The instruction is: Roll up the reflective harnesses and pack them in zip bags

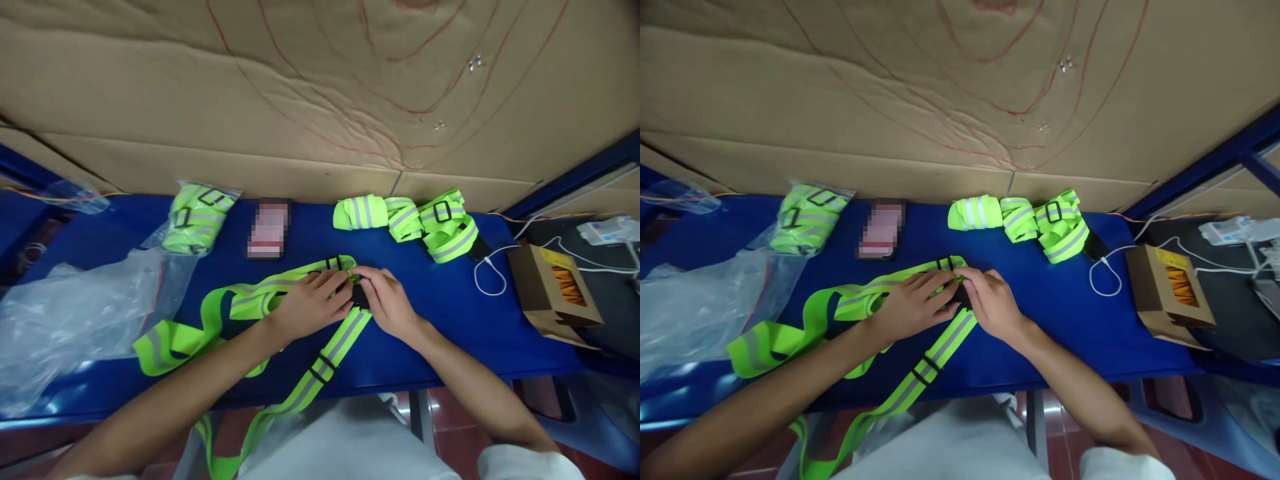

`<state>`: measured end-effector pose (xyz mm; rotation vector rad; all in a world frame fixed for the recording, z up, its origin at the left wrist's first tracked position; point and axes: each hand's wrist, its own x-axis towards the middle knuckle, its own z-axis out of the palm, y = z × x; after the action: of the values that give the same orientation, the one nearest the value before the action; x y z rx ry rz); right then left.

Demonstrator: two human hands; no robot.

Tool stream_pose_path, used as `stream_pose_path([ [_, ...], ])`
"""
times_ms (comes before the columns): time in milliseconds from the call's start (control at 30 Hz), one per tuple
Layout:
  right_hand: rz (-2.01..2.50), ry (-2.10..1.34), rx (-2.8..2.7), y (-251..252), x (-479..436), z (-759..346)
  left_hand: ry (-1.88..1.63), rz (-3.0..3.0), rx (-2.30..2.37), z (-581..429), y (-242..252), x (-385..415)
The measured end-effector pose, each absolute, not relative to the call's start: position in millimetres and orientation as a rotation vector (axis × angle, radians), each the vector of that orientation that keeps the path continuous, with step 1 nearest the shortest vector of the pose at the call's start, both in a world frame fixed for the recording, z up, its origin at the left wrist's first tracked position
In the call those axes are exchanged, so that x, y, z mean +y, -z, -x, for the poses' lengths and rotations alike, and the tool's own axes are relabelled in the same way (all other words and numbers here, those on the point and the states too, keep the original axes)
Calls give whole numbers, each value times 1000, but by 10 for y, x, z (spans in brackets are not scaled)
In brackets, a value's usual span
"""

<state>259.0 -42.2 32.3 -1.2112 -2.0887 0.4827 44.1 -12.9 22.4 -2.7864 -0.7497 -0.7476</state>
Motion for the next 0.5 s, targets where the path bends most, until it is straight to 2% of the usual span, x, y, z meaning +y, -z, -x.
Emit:
stream_pose_path([
  [200, 1295, -557, -1983, -381, -417, -2654, 936, 2800, -826, -429, -220, -84],
  [333, 1423, -796, -1431, -440, -301, -2800, 1265, 2821, -1131, -316, -385, -71],
  [400, 1373, -961, -1070, -503, -202, -2908, 1511, 2806, -1303, -195, -560, -58],
  [500, 1211, -1119, -709, -691, -112, -3116, 2177, 2527, -1418, 58, -854, -35],
])
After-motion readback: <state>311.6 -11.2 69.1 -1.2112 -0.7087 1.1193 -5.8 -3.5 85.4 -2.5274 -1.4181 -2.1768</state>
